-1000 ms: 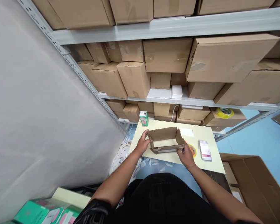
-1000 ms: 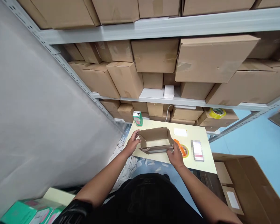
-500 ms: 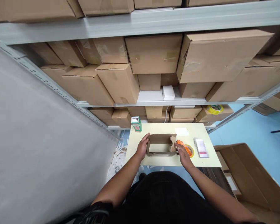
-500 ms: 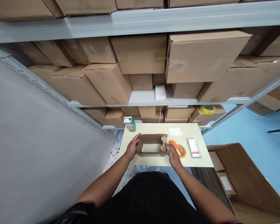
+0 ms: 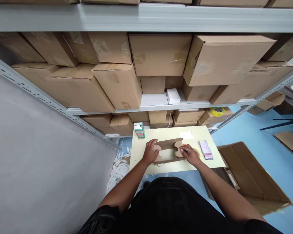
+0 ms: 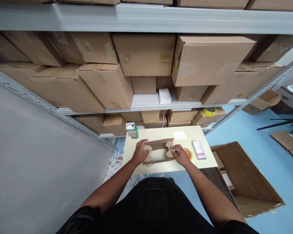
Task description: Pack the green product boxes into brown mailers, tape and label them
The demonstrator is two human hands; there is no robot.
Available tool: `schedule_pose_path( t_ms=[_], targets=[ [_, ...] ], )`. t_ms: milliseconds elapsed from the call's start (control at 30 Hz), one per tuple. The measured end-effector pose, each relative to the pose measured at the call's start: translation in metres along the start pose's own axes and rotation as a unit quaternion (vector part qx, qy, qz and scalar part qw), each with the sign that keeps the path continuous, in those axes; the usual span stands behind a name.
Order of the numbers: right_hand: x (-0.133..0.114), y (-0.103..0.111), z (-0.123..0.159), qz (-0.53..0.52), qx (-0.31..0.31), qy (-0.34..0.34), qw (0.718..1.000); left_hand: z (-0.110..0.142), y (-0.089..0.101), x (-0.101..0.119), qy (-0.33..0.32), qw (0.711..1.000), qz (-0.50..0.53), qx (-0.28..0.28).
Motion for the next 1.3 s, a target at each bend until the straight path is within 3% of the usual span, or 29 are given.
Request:
schedule_pose_path(
  t_ms=[300, 500, 600, 767, 867, 967, 1067, 1200, 1300],
  targets=[
    [-0.002, -0.002, 0.031, 0.015, -0.107, 0.000, 0.994, -0.005, 0.003, 0.007, -0.053, 0.996, -0.055, -0.040],
    [0.008, -0.005, 0.031, 0.036, 0.048, -0.079, 0.995, 0.005, 0.007, -0.006, -0.014, 0.999, 0.013, -0.039],
    [0.015, -0.011, 0.025, 0.046, 0.071, -0.112, 0.990, 0.009, 0.013, -0.013, 0.032, 0.997, 0.057, -0.039],
    [0.014, -0.011, 0.022, 0.071, 0.080, -0.098, 0.989, 0.011, 0.014, -0.010, 0.082, 0.994, 0.075, -0.006],
    [0.001, -0.009, 0.027, 0.109, 0.099, -0.035, 0.989, 0.014, 0.011, -0.008, 0.099, 0.994, 0.030, 0.020],
    [-0.017, -0.015, 0.035, 0.185, 0.101, 0.051, 0.976, 0.014, 0.009, 0.004, 0.057, 0.998, -0.024, 0.014],
    [-0.025, -0.023, 0.040, 0.239, 0.097, 0.088, 0.962, 0.014, 0.008, 0.025, -0.004, 0.995, -0.104, -0.003],
    [-0.025, -0.024, 0.039, 0.232, 0.095, 0.069, 0.966, 0.013, -0.015, 0.062, -0.103, 0.982, -0.141, -0.071],
    [-0.014, -0.013, 0.036, 0.182, 0.087, 0.040, 0.978, 0.015, -0.033, 0.073, -0.129, 0.979, -0.124, -0.100]
  ],
)
Point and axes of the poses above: each hand's wrist, its own z-axis away from the middle knuckle, its own y-axis out of the back of the hand, x = y × z, the point moved 10 cm from there along -z, towards the middle knuckle, and after that the axes turned 12 degrees about -y, right-handed, at the moved point
